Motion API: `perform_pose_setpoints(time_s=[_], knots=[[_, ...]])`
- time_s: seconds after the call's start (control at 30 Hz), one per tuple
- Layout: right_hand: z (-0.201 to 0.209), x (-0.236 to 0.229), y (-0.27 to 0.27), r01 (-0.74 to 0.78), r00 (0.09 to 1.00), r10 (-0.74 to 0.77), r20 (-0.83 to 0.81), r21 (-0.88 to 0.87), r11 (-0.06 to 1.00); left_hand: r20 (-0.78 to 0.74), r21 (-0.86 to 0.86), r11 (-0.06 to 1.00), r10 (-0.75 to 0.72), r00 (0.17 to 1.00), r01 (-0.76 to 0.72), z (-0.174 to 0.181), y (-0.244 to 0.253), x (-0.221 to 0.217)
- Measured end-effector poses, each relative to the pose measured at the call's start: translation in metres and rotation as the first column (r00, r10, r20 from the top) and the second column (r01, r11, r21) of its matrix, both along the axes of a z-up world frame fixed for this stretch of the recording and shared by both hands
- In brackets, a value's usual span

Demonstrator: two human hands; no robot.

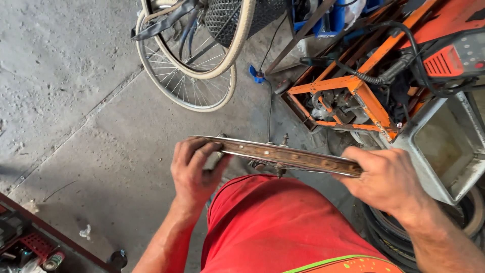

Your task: The person holds a bicycle wheel and presses the rim against a rotating grinding wheel to smooth the surface, creating sparks. The person rotates the wheel to grind different sections of the rim and briefly inspects the work before moving the wheel away.

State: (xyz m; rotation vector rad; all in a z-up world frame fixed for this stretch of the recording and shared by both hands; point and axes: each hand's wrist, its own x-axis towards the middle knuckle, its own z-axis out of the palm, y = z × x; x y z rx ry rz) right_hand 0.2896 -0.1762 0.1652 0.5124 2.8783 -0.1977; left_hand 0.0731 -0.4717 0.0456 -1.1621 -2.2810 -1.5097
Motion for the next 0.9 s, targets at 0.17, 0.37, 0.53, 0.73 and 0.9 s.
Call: perform_pose_setpoints(time_s=[0.17, 0.37, 0.53, 0.73, 0.9], knots=[[0.004, -0.021, -0.02, -0.042, 0.993, 0.039, 0.111, 0.028, 0.999, -0.063, 0.009, 0.994, -0.108, 0.992, 0.109, 0.033, 0.025, 0.019], [0.013, -0.042, -0.043, -0.063, 0.973, 0.064, 0.223, -0.012, 0.998, -0.143, 0.007, 0.973, -0.228, 0.963, 0.231, 0.042, 0.04, 0.022], [0.031, -0.046, -0.05, -0.08, 0.993, 0.089, 0.072, -0.124, 0.989, -0.077, 0.167, 0.95, -0.255, 0.964, 0.264, 0.044, 0.038, 0.008], [0.016, 0.02, -0.006, -0.111, 0.976, -0.001, -0.219, -0.496, 0.861, -0.032, 0.238, 0.958, -0.16, 0.987, 0.163, 0.032, 0.017, -0.014], [-0.05, 0.084, 0.018, 0.053, 0.916, -0.154, -0.371, -0.268, 0.962, -0.031, 0.227, 0.969, -0.095, 0.995, 0.1, 0.019, 0.01, -0.021]])
